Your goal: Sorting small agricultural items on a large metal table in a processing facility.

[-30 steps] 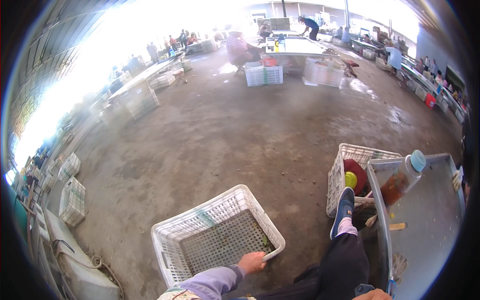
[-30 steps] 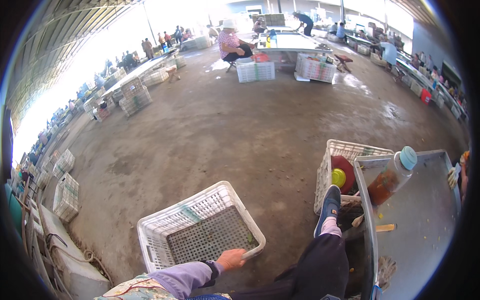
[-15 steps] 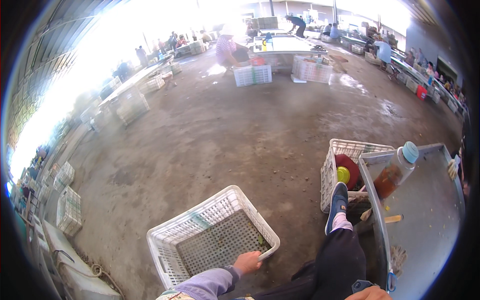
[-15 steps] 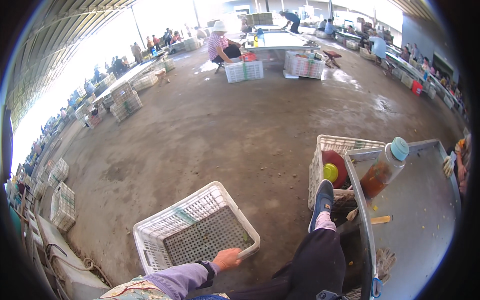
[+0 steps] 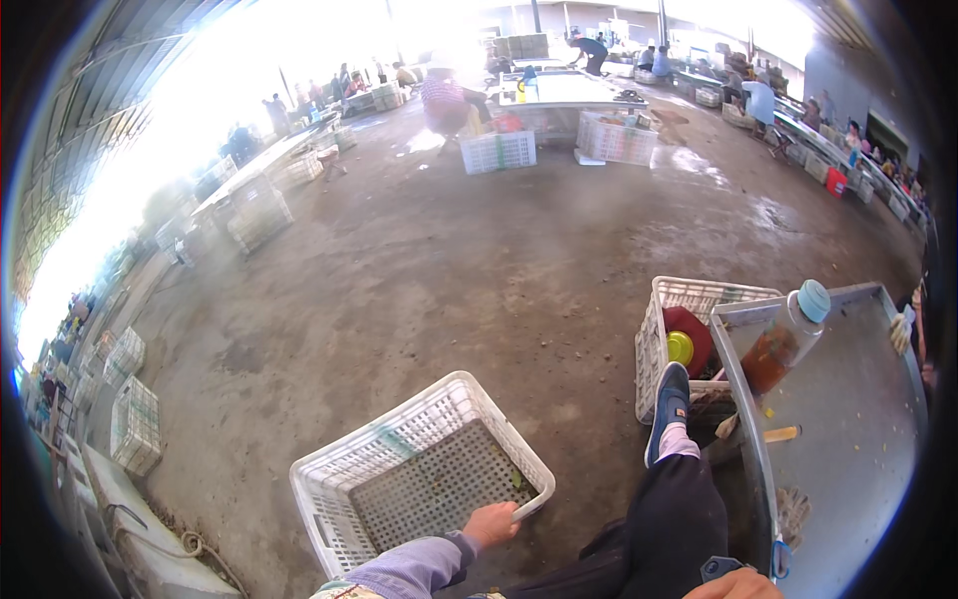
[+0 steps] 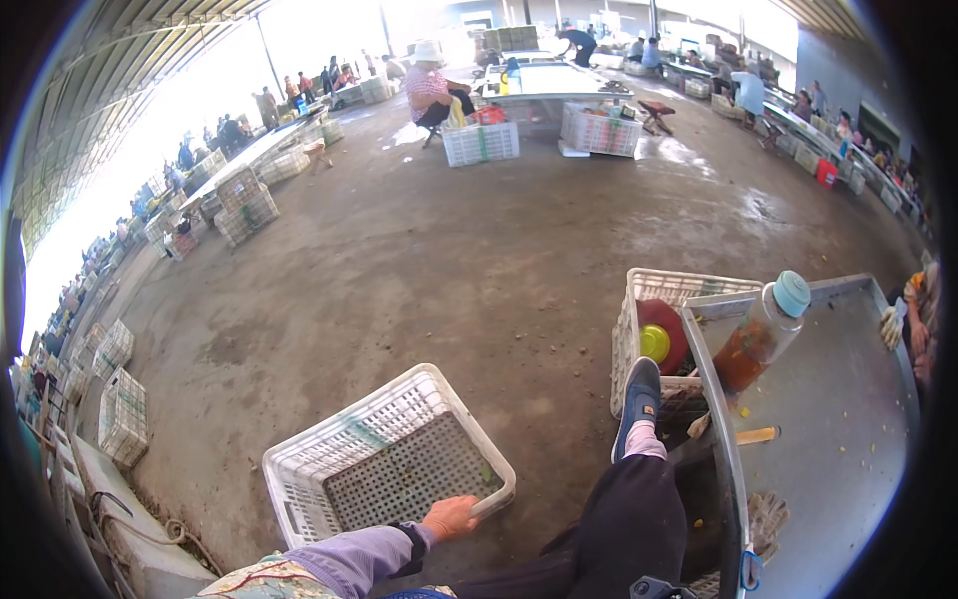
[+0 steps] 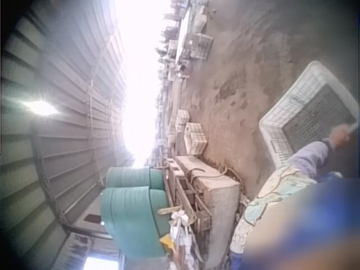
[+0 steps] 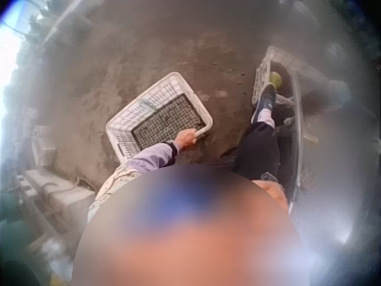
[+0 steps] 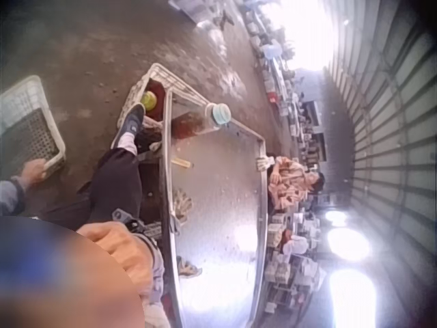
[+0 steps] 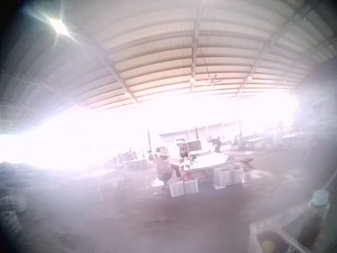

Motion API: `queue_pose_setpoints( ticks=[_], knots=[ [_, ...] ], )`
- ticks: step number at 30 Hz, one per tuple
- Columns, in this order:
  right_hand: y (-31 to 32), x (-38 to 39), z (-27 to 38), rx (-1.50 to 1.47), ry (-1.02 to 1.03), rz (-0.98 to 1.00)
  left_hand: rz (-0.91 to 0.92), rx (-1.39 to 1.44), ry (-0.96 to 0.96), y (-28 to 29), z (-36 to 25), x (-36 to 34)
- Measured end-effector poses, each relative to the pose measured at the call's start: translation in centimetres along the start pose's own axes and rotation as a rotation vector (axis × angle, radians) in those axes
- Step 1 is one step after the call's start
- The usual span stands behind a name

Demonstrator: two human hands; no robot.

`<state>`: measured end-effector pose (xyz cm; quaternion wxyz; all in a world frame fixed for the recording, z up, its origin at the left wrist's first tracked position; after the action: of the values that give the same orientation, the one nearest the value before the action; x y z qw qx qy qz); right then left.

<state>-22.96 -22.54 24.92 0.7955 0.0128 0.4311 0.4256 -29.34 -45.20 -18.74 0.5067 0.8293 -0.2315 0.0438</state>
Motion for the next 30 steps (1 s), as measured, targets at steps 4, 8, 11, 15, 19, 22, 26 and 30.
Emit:
queue_pose_setpoints(
  ticks=[4, 8, 11, 15, 19, 22, 26, 30],
  knots=[
    [-0.16, 0.1, 0.04, 0.014, -0.008, -0.058, -0.008, -0.005, -0.002, 0.11, -0.09, -0.04],
    [-0.11, 0.04, 0.04, 0.005, -0.013, -0.062, -0.016, -0.003, -0.009, 0.04, -0.03, -0.03],
    [-0.21, 0.24, 0.14, 0.011, -0.016, -0.062, -0.011, -0.004, -0.002, 0.07, -0.06, -0.01],
    [-0.05, 0.05, 0.09, 0.002, -0.056, -0.07, 0.038, -0.018, 0.023, 0.22, -0.2, 0.02],
    [0.02, 0.14, 0.06, 0.002, -0.04, -0.03, -0.001, -0.013, 0.009, 0.26, -0.23, 0.03],
    [-0.07, -0.09, -0.12, -0.014, -0.002, -0.081, 0.005, -0.016, 0.007, 0.09, -0.07, -0.01],
    [-0.23, 0.28, -0.13, -0.007, 0.003, -0.036, -0.02, -0.005, -0.017, 0.1, -0.06, 0.05],
    [-0.38, 0.22, -0.33, -0.018, 0.037, -0.104, -0.015, 0.008, -0.005, -0.04, 0.08, -0.01]
  ],
)
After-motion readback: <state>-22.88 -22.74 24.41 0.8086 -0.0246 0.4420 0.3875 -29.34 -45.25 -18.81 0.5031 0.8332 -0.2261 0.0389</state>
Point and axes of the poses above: each hand's wrist, its own x-axis away from the middle knuckle, its own y-axis out of the back of the hand, z = x × y, the point moved 4 cm from there along -x, towards the middle knuckle, and after that the axes turned 3 degrees about -y, right-handed, at the moved point
